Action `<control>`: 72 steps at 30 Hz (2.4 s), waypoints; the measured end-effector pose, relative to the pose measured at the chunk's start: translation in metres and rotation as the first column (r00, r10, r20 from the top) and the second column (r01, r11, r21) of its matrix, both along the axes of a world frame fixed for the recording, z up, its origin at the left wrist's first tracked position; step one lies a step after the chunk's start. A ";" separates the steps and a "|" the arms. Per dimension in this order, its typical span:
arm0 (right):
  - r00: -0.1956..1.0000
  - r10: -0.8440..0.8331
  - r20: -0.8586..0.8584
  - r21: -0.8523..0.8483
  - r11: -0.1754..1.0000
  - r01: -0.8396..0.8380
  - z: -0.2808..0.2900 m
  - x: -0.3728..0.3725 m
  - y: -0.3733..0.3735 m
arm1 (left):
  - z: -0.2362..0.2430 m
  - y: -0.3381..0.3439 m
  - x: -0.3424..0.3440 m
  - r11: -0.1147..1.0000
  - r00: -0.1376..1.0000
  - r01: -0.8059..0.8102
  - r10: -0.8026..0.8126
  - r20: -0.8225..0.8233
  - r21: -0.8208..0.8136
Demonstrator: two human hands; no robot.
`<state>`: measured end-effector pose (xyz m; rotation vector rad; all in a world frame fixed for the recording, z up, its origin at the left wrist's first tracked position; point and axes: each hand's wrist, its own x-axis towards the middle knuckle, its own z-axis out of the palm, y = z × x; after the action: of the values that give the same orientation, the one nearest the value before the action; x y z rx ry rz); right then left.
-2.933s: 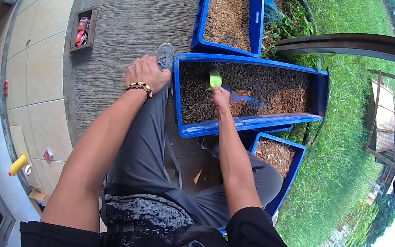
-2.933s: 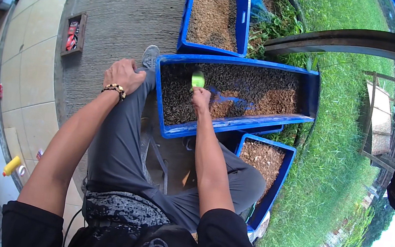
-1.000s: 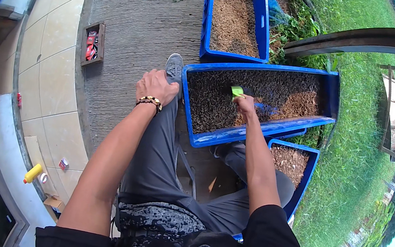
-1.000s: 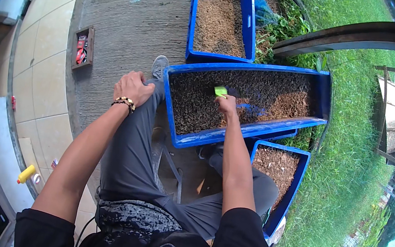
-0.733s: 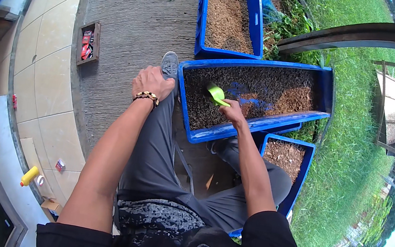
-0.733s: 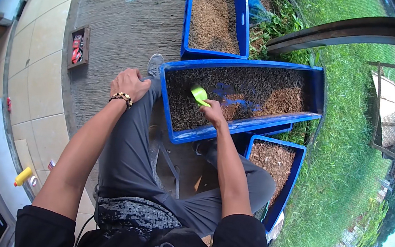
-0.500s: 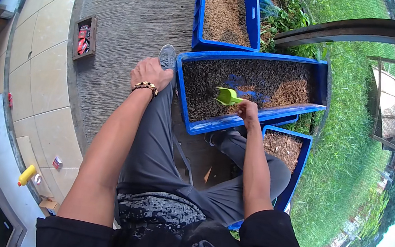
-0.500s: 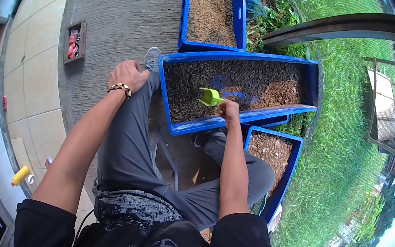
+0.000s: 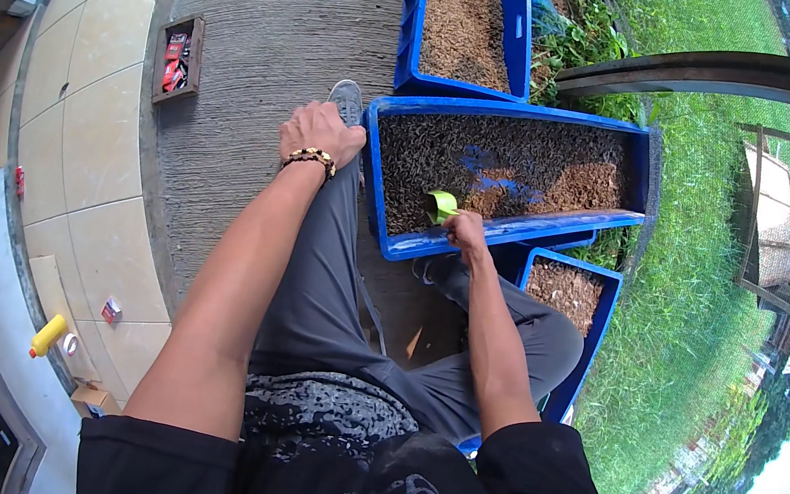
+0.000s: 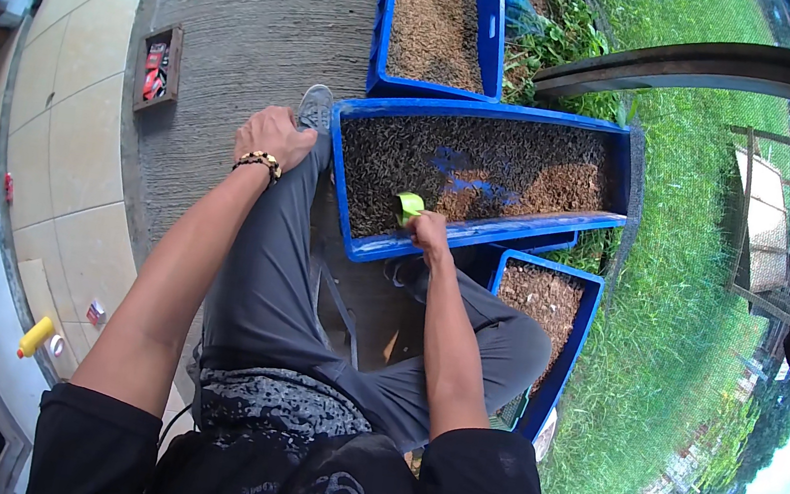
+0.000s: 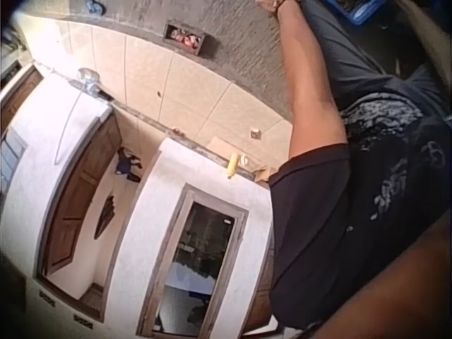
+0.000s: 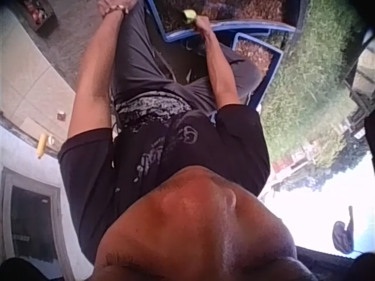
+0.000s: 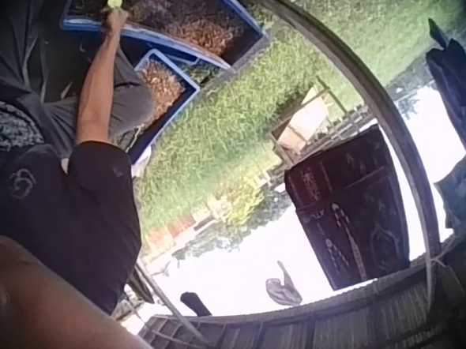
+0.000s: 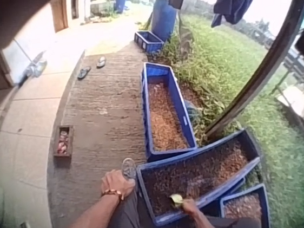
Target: Processing or sorting maggots from organic waste using a sieve and scoop.
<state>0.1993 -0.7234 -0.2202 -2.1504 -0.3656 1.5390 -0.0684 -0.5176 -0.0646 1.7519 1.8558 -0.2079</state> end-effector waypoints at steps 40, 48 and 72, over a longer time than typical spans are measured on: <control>0.908 -0.374 -0.187 0.111 0.911 0.398 0.014 -0.069 -0.006 | -0.009 0.000 0.000 0.999 1.000 0.019 -0.019 0.012 0.048; 0.763 -0.642 -0.073 0.070 0.760 0.646 0.023 -0.050 -0.002 | -0.007 -0.001 -0.002 0.999 1.000 0.016 -0.017 0.021 0.030; 0.987 -0.155 0.034 0.148 0.978 0.148 0.008 -0.061 -0.006 | 0.006 0.001 0.000 0.997 0.999 0.033 -0.031 0.036 -0.063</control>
<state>0.1383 -0.7296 -0.2122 -2.0528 -0.3104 1.3398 -0.0687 -0.5169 -0.0589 1.7319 1.7777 -0.2442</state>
